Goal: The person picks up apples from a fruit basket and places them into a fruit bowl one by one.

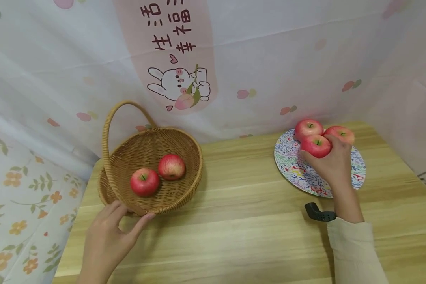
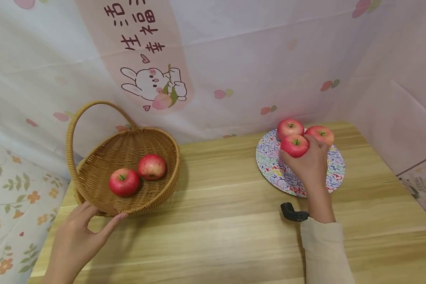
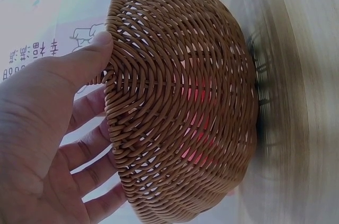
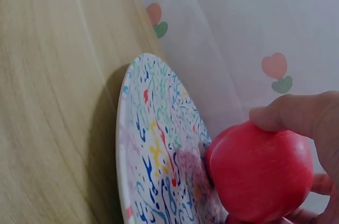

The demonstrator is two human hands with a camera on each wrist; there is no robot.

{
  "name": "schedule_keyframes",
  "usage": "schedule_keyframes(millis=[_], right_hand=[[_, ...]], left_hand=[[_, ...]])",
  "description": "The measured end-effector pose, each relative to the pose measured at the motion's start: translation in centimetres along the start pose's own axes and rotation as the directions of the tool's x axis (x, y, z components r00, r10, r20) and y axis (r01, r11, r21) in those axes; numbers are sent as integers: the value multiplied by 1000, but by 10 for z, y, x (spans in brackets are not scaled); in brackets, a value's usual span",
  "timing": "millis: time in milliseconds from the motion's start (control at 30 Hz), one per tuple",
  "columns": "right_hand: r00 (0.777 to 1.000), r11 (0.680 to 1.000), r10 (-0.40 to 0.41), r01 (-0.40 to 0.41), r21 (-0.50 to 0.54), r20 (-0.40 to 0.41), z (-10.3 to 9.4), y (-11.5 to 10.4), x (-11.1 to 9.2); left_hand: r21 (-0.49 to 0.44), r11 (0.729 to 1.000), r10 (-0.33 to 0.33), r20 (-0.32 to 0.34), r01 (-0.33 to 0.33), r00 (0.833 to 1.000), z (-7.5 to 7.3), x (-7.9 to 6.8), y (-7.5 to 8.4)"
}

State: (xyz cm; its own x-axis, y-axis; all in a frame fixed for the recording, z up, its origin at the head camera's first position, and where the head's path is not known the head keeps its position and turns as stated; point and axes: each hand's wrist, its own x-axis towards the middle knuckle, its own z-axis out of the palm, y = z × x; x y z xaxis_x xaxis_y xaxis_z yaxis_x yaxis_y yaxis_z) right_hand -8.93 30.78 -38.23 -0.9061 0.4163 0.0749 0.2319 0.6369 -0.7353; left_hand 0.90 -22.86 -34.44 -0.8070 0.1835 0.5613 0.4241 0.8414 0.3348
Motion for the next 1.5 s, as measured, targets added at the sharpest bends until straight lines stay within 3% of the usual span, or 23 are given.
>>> schedule_keyframes(millis=[200,367,767,1500], right_hand=[[996,996,80,-82,-31,-37,2,0,-1],[996,996,67,-70,-47,-63,2,2,0],[997,998,63,-64,-19,-40,0,5,2],[999,997,43,-43,-57,-8,2,2,-1]], left_hand=[[9,1000,5,-3,-5,1000,-1,0,-1],[19,1000,1,-3,-1,1000,-2,0,-1],[27,1000,-13,14,12,1000,-1,2,1],[46,999,-18,13,17,1000,-3,-1,-1]])
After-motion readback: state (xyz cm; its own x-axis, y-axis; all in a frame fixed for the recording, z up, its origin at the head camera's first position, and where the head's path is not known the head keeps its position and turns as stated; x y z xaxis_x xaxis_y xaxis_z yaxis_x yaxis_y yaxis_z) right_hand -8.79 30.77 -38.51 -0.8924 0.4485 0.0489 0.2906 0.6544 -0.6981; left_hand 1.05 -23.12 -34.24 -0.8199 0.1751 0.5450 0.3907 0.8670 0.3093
